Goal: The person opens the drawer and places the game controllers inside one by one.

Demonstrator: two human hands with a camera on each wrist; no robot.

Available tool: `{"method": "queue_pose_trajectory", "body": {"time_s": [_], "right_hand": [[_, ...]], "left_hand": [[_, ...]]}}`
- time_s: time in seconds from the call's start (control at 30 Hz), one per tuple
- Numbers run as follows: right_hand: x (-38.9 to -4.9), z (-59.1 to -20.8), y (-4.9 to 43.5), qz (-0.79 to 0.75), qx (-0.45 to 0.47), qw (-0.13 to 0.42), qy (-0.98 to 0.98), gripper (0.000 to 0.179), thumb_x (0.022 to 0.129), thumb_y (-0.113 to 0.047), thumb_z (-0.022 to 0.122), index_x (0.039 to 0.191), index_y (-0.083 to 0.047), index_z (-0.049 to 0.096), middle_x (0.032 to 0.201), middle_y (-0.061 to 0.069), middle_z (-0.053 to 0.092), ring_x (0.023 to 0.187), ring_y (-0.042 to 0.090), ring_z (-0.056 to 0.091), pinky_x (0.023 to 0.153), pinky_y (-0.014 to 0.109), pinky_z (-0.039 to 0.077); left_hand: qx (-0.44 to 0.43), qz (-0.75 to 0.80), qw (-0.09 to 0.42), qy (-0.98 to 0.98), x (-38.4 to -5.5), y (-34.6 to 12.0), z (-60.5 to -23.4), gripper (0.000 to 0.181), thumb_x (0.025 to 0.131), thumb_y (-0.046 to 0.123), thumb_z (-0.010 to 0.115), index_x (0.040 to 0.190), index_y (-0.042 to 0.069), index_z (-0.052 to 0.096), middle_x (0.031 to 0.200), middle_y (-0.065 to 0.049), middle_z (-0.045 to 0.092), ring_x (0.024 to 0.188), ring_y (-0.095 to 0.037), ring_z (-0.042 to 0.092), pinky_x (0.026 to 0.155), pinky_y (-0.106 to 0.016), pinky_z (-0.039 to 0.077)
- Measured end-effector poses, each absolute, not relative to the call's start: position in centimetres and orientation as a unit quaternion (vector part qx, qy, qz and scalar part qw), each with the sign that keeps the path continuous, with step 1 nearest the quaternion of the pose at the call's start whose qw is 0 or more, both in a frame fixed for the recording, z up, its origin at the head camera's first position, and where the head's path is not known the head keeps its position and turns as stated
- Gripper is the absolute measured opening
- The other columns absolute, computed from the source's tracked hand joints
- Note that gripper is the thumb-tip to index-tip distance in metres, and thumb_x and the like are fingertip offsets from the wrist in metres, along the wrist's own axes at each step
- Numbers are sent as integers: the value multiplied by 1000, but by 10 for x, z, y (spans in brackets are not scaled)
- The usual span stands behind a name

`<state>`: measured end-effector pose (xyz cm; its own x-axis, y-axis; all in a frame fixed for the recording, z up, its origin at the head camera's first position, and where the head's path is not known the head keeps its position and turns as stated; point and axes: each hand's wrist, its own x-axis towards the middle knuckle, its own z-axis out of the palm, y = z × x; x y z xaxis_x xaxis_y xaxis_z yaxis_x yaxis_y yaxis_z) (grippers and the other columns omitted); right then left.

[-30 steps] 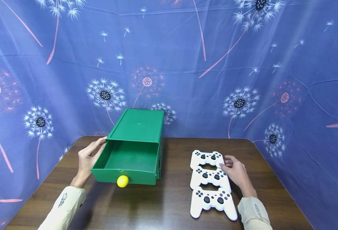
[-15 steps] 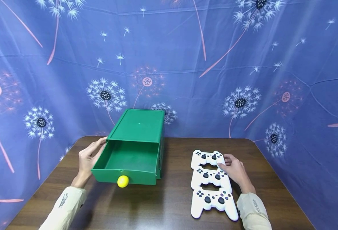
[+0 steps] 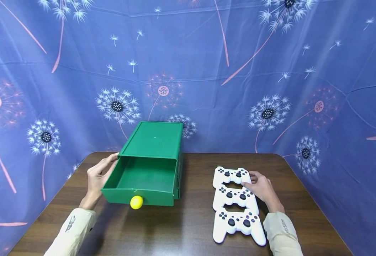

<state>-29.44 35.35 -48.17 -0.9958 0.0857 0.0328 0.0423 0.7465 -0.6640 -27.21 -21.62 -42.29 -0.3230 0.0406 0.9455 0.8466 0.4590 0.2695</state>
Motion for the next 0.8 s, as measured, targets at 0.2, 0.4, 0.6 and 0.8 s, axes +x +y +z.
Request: {"method": "queue_pose_trajectory", "body": {"time_s": [0.2, 0.4, 0.6, 0.8], "right_hand": [[-298, -480, 353, 363, -42, 16, -931, 77, 92, -24, 80, 145, 16, 42, 127, 38, 59, 112, 49, 61, 82, 49, 60], [-299, -480, 353, 365, -30, 16, -930, 75, 93, -22, 78, 145, 18, 41, 129, 38, 58, 116, 50, 59, 89, 53, 57], [-301, -483, 353, 358, -25, 27, -933, 71, 94, -18, 77, 144, 18, 42, 129, 37, 58, 116, 50, 59, 91, 55, 55], [-304, -484, 351, 355, -35, 24, -934, 72, 94, -16, 76, 146, 17, 40, 129, 37, 58, 115, 49, 59, 92, 56, 54]], "left_hand": [[-318, -414, 488, -699, -271, -216, -421, 53, 73, -31, 72, 121, -9, 72, 115, -22, 74, 105, -15, 70, 92, -19, 54], [-318, -417, 489, -697, -270, -216, -421, 52, 73, -32, 72, 120, -11, 72, 114, -23, 74, 105, -15, 70, 92, -20, 54], [-320, -417, 489, -696, -271, -216, -422, 54, 72, -33, 72, 120, -10, 72, 114, -25, 73, 106, -13, 69, 93, -20, 54], [-318, -416, 487, -699, -271, -216, -421, 52, 72, -33, 72, 119, -10, 72, 114, -24, 73, 105, -15, 70, 93, -20, 54]]}}
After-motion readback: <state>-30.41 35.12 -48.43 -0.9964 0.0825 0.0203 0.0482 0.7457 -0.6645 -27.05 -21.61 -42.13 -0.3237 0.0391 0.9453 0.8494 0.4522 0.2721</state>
